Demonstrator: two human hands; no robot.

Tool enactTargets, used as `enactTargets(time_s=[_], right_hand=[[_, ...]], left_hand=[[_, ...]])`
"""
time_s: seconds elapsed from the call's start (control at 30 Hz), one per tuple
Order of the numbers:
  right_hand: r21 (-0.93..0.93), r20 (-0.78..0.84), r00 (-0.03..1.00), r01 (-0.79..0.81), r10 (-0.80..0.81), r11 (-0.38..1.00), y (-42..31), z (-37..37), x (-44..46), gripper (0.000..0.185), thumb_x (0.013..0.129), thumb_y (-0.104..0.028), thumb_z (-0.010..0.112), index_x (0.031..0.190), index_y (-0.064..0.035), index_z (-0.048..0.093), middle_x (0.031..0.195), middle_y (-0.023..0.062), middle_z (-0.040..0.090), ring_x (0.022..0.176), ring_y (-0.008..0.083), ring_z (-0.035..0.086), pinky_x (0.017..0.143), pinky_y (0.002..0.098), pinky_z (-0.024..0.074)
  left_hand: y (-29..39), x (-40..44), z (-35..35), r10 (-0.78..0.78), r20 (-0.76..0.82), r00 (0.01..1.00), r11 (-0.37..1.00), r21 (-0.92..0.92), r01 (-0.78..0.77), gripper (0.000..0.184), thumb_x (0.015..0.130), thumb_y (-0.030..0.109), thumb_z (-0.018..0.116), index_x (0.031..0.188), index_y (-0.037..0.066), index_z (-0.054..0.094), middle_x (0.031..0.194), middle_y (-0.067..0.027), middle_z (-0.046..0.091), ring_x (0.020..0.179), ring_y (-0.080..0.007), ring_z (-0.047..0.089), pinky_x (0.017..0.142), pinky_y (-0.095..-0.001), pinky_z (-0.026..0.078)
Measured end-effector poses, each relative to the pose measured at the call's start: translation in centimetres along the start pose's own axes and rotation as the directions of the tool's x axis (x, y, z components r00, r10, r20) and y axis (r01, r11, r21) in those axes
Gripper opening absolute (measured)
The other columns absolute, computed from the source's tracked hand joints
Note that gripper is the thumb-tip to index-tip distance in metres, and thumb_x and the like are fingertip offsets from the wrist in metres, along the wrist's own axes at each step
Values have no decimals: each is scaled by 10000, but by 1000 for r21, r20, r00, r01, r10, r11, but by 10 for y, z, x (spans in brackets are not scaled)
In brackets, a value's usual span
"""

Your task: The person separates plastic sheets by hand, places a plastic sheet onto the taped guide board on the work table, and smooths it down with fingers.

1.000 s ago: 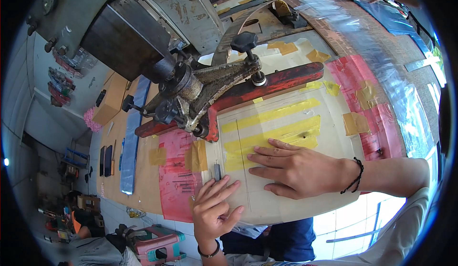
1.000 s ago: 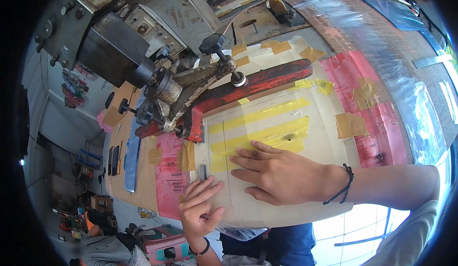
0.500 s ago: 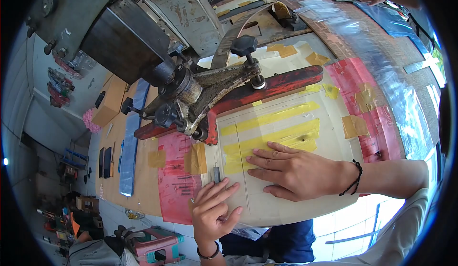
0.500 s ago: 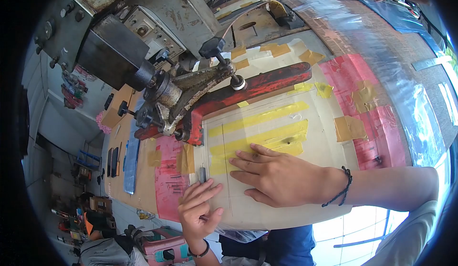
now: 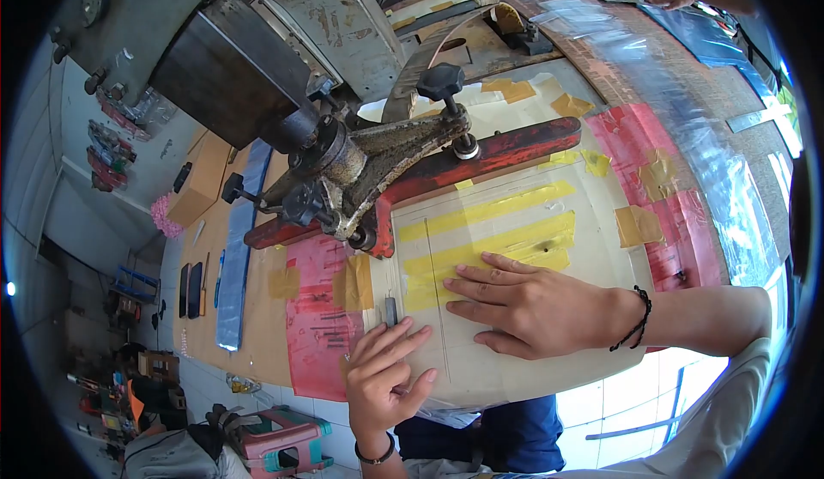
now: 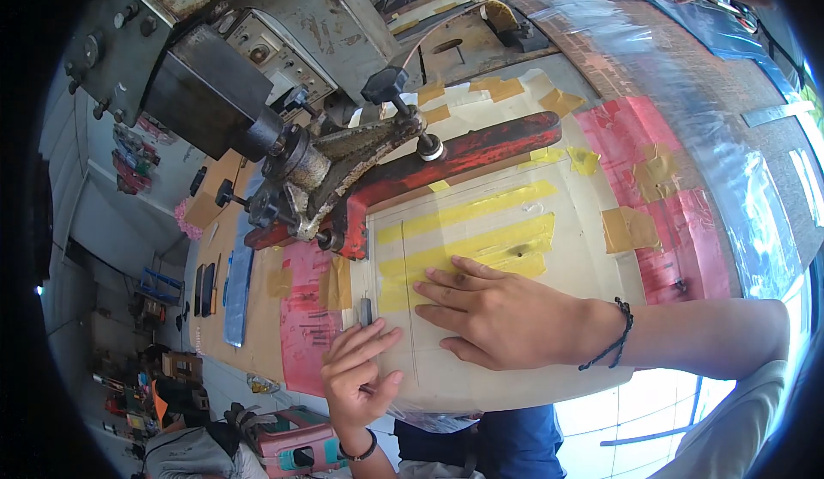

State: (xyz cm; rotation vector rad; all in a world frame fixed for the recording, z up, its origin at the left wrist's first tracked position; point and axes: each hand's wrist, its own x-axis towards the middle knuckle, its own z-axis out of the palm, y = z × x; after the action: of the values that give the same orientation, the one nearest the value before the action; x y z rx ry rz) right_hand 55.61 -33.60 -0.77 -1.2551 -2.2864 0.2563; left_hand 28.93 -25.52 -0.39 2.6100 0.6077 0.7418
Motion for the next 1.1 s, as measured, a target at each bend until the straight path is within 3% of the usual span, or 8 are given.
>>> enactTargets(time_s=[1.0,1.1], right_hand=[[10,-20,1000,12,-12,1000,2,3,-1,481,1003,-291,569,1350,41,580,1482,239,516,1432,355,448,1229,488,308],[6,-5,1000,13,-13,1000,1,0,0,478,1006,-291,565,1349,42,582,1484,239,514,1433,355,446,1228,488,309]], left_hand=[[0,-1,0,17,-6,1000,1000,0,-17,510,789,189,787,486,60,397,1151,-96,768,1218,-309,671,1031,-499,478],[1,1,0,11,-12,1000,1000,-23,-11,489,756,179,767,478,55,384,1111,-136,774,1202,-339,679,1033,-504,472]])
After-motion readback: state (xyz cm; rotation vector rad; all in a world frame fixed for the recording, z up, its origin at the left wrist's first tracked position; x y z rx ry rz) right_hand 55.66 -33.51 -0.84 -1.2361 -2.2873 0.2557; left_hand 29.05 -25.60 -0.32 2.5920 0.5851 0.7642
